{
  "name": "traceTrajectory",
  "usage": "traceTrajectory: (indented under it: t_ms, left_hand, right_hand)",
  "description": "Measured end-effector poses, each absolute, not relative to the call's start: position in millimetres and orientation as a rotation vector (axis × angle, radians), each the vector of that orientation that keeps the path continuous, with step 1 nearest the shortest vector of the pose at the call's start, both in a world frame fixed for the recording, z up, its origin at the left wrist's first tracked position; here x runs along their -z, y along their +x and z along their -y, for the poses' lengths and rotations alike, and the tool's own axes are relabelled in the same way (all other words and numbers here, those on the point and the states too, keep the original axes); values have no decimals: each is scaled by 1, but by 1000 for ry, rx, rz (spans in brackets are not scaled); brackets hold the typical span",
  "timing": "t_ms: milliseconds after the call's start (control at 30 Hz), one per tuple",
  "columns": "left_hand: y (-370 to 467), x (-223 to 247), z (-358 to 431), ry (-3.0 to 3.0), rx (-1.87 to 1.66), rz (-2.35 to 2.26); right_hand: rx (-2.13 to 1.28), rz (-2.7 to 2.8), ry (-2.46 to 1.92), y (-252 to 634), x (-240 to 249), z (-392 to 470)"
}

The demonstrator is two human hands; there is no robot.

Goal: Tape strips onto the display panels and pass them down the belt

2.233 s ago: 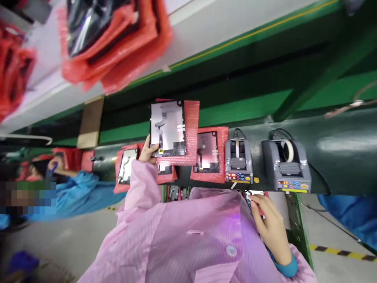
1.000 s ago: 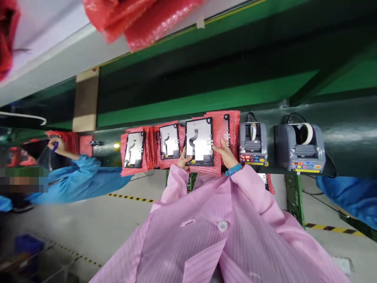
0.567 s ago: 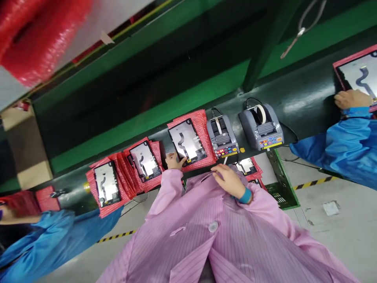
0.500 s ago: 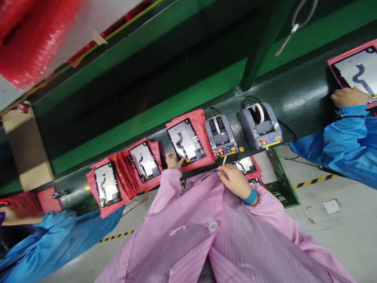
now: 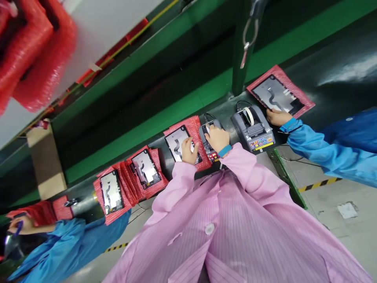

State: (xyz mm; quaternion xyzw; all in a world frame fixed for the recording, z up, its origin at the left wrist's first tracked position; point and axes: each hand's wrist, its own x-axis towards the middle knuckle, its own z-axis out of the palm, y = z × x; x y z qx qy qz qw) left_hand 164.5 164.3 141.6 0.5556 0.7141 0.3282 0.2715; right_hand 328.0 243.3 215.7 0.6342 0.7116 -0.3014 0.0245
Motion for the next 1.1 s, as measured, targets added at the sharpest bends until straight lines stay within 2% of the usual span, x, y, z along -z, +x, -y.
traceTrajectory:
  t_ms: [233, 400, 600, 833, 1100]
  left_hand:
    - [177, -126, -165, 1575, -856, -1909]
    - [161, -96, -189, 1758, -860, -1869]
    - [171, -87, -215, 1949, -816, -1764]
    - [189, -105, -220, 1834, -773, -1707]
    - [195, -103, -219, 1705, -809, -1834]
  right_hand:
    - [1041, -2195, 1959, 333, -226, -236]
    - [1035, -2277, 2027, 336, -221, -238]
    - [1024, -2292, 2076, 337, -222, -237]
    - [1127, -2261, 2062, 349, -227, -231]
    - [1332, -2247, 1888, 360, -198, -245]
